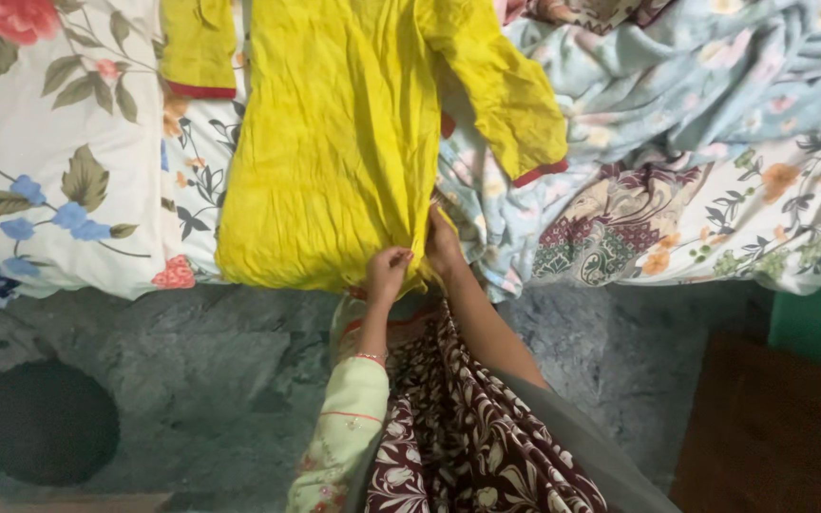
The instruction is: The person folds a yellow garment by hand on a bed, smoothing the fabric and tucking in the sleeves before folding the body into a square.
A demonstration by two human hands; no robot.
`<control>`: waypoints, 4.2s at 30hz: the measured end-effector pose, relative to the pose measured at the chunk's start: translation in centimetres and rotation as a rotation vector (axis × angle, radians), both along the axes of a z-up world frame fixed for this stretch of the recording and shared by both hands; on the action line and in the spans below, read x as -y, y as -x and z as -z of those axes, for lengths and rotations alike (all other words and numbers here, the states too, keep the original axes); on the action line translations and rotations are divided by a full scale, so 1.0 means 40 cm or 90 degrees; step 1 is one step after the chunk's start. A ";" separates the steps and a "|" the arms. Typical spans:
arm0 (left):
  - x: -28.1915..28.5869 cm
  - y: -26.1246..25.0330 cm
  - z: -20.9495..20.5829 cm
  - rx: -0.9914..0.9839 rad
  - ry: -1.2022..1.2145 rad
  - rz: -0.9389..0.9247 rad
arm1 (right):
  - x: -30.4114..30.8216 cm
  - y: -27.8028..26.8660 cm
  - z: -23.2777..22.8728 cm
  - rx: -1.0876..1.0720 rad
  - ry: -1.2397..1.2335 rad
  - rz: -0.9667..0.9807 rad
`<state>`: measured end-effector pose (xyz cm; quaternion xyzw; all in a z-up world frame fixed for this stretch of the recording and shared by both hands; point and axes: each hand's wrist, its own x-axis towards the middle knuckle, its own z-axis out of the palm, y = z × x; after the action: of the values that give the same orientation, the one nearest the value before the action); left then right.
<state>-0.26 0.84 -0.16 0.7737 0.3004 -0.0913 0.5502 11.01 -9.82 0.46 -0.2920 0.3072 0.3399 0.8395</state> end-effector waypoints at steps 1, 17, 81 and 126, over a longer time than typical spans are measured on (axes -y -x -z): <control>0.003 0.004 0.003 -0.002 -0.009 -0.007 | 0.015 -0.006 0.000 -0.002 0.001 0.000; 0.145 0.011 0.017 -0.007 -0.066 0.069 | 0.315 -0.043 0.052 0.246 0.414 -0.403; -0.856 0.134 0.023 -0.164 0.004 0.129 | -0.663 0.473 -0.022 0.270 0.541 -0.400; -0.844 0.166 0.038 -0.089 0.054 0.361 | -0.714 0.375 -0.068 0.445 0.888 -0.521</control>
<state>-6.92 34.61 -1.68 0.7948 0.1049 -0.3071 0.5128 -4.01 18.75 3.17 -0.9127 0.0418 0.2399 0.3282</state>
